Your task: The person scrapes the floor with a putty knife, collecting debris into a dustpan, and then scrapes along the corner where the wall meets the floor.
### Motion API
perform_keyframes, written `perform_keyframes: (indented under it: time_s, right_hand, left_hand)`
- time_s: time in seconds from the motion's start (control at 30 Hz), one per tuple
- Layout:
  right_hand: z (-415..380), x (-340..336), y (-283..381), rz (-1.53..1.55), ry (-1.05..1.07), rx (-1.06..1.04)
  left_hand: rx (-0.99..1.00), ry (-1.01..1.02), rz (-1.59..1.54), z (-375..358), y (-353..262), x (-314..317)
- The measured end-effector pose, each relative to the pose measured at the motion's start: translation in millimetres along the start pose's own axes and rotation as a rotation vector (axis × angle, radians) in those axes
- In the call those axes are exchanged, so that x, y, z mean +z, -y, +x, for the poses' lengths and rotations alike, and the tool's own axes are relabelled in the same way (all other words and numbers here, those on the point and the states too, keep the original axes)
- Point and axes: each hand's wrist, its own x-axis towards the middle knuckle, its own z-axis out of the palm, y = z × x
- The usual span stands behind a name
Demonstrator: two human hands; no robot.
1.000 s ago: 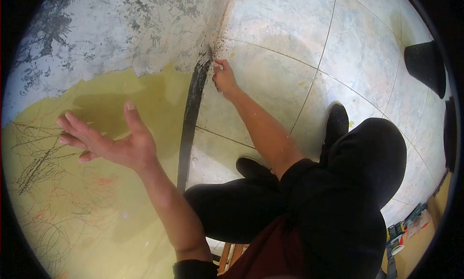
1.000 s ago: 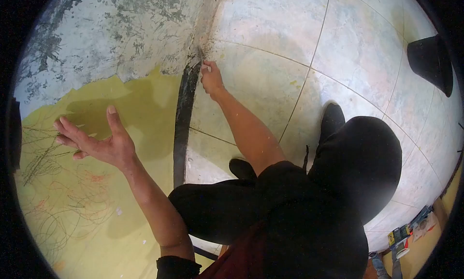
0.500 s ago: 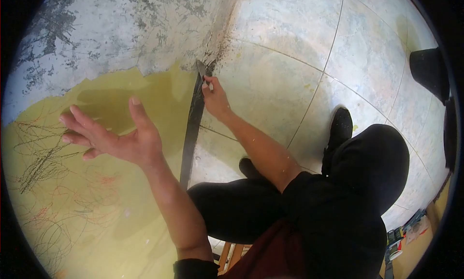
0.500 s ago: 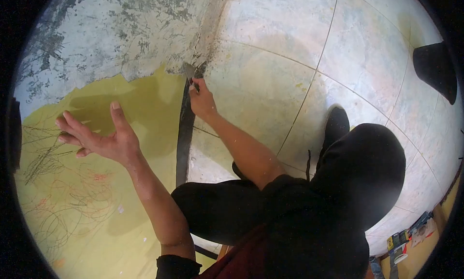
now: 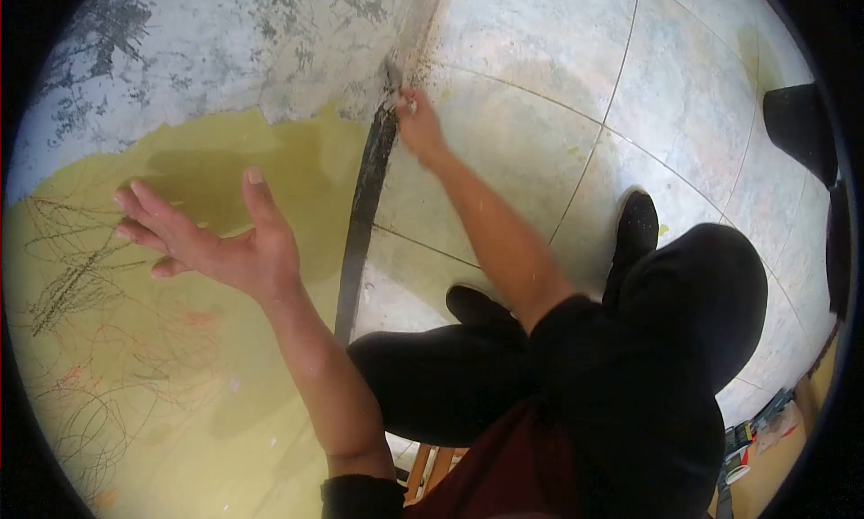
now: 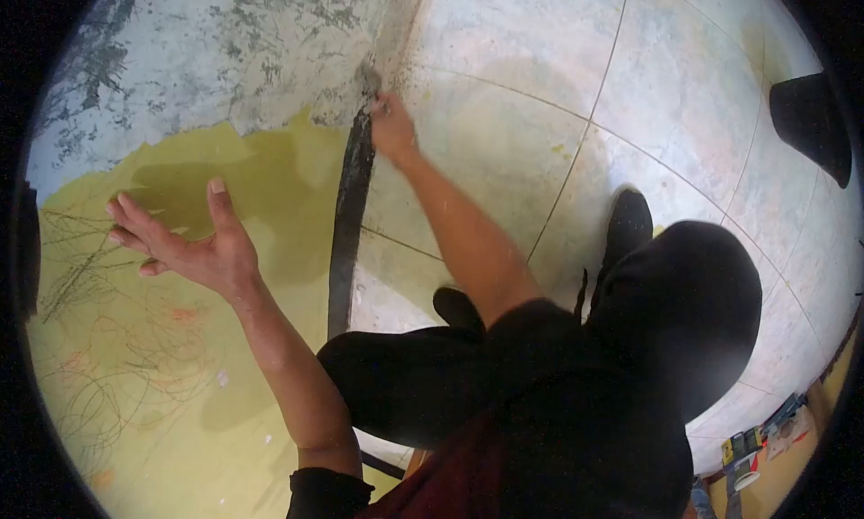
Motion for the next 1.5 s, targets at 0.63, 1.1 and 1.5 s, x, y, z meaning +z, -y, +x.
perform_keyframes:
  time_s: [0.63, 1.1, 1.5]
  right_hand:
    - [-26, 1, -20, -0.09, 0.09, -0.041]
    - [18, -36, 9, -0.231, -0.047, -0.034]
    - [-54, 4, -5, -0.411, -0.181, -0.022]
  left_hand:
    - [-0.069, -0.017, 0.032, 4, -7, 5]
    - [0.052, 0.019, -0.061, 0, 7, -4]
    - [0.081, 0.02, -0.104, -4, 9, -12]
